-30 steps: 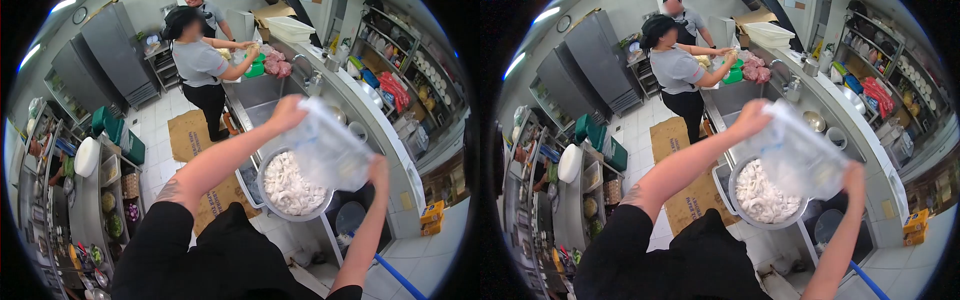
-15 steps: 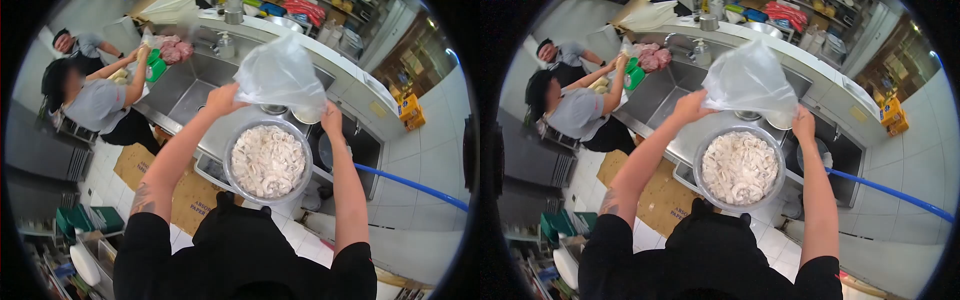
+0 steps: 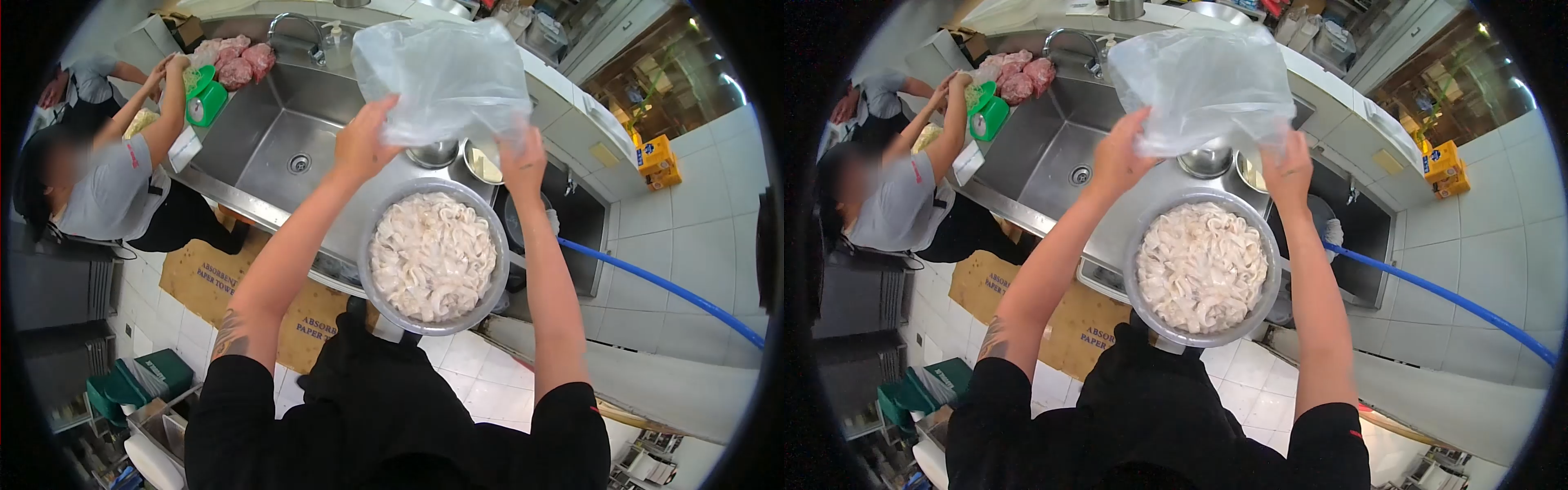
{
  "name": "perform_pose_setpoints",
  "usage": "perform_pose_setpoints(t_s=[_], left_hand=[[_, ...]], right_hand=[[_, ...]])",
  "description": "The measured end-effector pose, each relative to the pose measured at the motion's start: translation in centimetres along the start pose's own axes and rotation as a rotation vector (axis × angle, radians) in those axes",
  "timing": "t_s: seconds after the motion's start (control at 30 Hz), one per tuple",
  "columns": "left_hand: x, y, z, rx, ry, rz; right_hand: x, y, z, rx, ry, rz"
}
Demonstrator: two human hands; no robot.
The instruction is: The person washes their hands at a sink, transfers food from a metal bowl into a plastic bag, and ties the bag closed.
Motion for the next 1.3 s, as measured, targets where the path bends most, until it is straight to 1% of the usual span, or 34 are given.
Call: perform_pose_setpoints(t_s=[0.07,0.1,0.17,0.2,0.27,0.3,0.33,0.37,0.4,0.43,0.47,0.5,0.53,0.57,0.6,0.63,0.67,0.7,0.73,0.77,0.8,0.87,0.9,0.93,0.97,1.0,1.03,1.1,1.13,1.2,1.23,1.3], left_hand=[[3.7,-3.4,4.6,0.108,-0.275,-0.236],[4.2,-5.3,6.7,0.108,-0.276,-0.241],[4.8,-9.1,10.9,-0.004,-0.291,-0.120],[4.9,-9.5,12.5,-0.004,-0.293,-0.123],[2.9,-12.7,16.2,-0.476,-0.049,0.086],[2.6,-12.4,17.5,-0.481,-0.057,0.087],[1.9,-12.9,19.0,-0.598,0.015,0.183],[1.2,-13.3,20.2,-0.712,0.095,0.278],[0.6,-13.2,20.9,-0.714,0.100,0.279],[0.5,-13.3,21.8,-0.787,0.055,0.280],[0.6,-13.3,22.3,-0.859,0.007,0.282],[0.4,-13.1,22.0,-0.861,0.008,0.282],[0.1,-12.7,21.5,-0.873,0.052,0.343],[-0.2,-12.4,21.3,-0.886,0.095,0.405],[-0.1,-12.3,21.7,-0.888,0.095,0.406],[-0.3,-11.1,20.9,-0.691,0.061,0.275],[-0.4,-9.4,19.9,-0.489,0.030,0.146],[-0.6,-8.7,20.0,-0.481,0.035,0.151],[-0.3,-8.3,21.0,-0.662,0.008,0.287],[0.2,-8.4,22.4,-0.846,-0.023,0.423],[0.1,-8.4,22.8,-0.850,-0.022,0.424],[-0.2,-8.9,23.6,-0.869,0.043,0.484],[0.0,-9.6,24.3,-0.871,0.046,0.488],[0.4,-10.1,24.9,-0.813,0.029,0.487],[0.5,-10.0,24.8,-0.754,0.014,0.486],[0.4,-10.1,25.2,-0.752,0.022,0.491],[0.8,-10.2,26.0,-0.896,0.077,0.642],[2.0,-9.4,26.9,-1.163,0.151,0.937],[2.3,-9.6,26.7,-1.160,0.154,0.946],[3.4,-9.4,25.7,-1.066,0.053,1.146],[3.7,-10.5,26.3,-1.056,0.059,1.147],[4.5,-12.3,27.8,-1.032,0.071,1.237]], right_hand=[[2.7,4.0,5.0,-0.113,-0.336,0.200],[2.2,5.6,6.9,-0.112,-0.335,0.196],[1.7,8.8,10.6,-0.061,-0.424,0.198],[1.5,9.8,11.7,-0.058,-0.423,0.195],[0.2,14.4,14.6,0.455,-0.445,0.058],[-0.9,14.4,15.0,0.475,-0.396,0.002],[-1.7,14.1,15.5,0.479,-0.400,0.007],[-2.3,14.5,16.4,0.573,-0.421,-0.001],[-2.7,14.7,17.2,0.664,-0.441,-0.011],[-3.2,13.9,16.9,0.577,-0.413,-0.014],[-3.4,12.3,16.0,0.576,-0.414,-0.015],[-4.0,10.5,14.8,0.542,-0.373,0.012],[-4.6,9.4,13.9,0.509,-0.332,0.039],[-4.7,9.7,14.4,0.511,-0.334,0.042],[-4.4,10.0,15.1,0.421,-0.386,0.144],[-4.0,10.3,15.6,0.327,-0.434,0.245],[-4.2,10.7,16.1,0.322,-0.429,0.246],[-4.7,10.6,16.2,0.234,-0.393,0.290],[-5.2,10.3,16.4,0.149,-0.361,0.333],[-5.9,10.4,16.5,0.153,-0.321,0.328],[-6.3,10.5,16.8,0.153,-0.326,0.330],[-7.1,12.0,17.7,0.421,-0.369,0.336],[-6.8,12.8,18.8,0.465,-0.488,0.340],[-7.2,12.7,19.4,0.458,-0.488,0.342],[-7.4,12.6,20.6,0.504,-0.539,0.283],[-7.3,12.6,21.9,0.549,-0.589,0.223],[-7.2,12.4,22.5,0.539,-0.590,0.225],[-7.3,12.6,23.9,0.779,-0.469,-0.139],[-7.4,12.3,24.0,0.772,-0.468,-0.135],[-7.5,13.0,25.3,1.092,-0.320,-0.257],[-7.2,12.7,25.1,1.083,-0.322,-0.265],[-7.7,12.7,25.0,1.153,-0.272,-0.322]])
Point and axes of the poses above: each hand's wrist, its own z-axis away from the middle knuckle, its own x-axis out of the palm, y = z × x, the point moved 9 cm from there along -z, towards the middle knuckle, and after that the axes turned 11 degrees about y, right-handed, at the moved point
